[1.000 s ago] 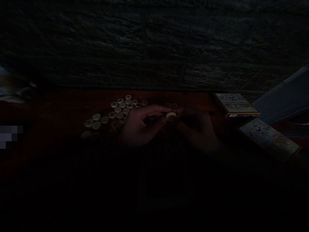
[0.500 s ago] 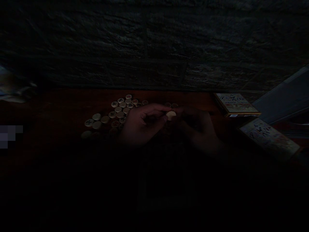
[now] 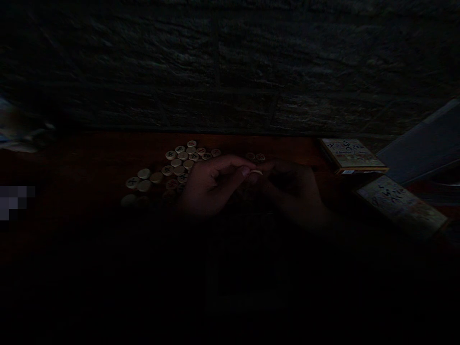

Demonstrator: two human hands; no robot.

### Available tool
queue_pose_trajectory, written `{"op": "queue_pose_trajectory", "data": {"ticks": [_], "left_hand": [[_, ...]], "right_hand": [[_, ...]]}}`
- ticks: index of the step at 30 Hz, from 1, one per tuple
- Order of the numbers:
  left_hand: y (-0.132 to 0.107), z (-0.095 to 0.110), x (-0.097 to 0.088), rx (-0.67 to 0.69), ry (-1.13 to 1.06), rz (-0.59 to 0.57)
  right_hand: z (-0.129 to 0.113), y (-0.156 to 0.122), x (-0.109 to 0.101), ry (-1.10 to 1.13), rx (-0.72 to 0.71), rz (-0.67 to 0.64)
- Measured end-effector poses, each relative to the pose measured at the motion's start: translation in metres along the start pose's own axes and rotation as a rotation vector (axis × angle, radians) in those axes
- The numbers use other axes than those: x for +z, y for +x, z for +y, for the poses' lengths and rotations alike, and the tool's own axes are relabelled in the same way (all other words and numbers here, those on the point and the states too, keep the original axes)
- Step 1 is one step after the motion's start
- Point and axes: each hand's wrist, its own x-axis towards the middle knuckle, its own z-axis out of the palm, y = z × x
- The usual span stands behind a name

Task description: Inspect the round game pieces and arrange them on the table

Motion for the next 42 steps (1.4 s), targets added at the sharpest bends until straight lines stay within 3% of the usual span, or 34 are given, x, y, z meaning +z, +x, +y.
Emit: {"op": "queue_pose_trajectory", "data": {"ticks": [7, 13, 20, 29, 37, 42], "left_hand": [[0.0011, -0.0003, 0.0014, -0.012, -0.029, -0.054], [0.0013, 0.0001, 0.0023, -0.022, -0.015, -0.015], [0.0011, -0.0044, 0.0004, -0.043, -0.106, -0.006], [-0.0006, 0.0004, -0.0025, -0.084, -0.216, -0.102], [-0.0005, 0.0027, 0.0001, -0.146, -0.257, -0.095], [-0.0026, -0.002, -0.0005, -0.097, -0.19, -0.07]], "right_hand": [[-0.002, 0.0006, 0.0012, 0.054, 0.049, 0.058], [0.0023, -0.0006, -0.002, 0.102, 0.07, 0.042], [0.0013, -0.0034, -0.0007, -0.017, -0.037, 0.039], [-0.0027, -0.0079, -0.0015, -0.243, -0.115, 0.004], [-0.001, -0.0072, -0.0026, -0.218, -0.128, -0.025], [-0.0016, -0.007, -0.0022, -0.233, -0.116, -0.034]]}}
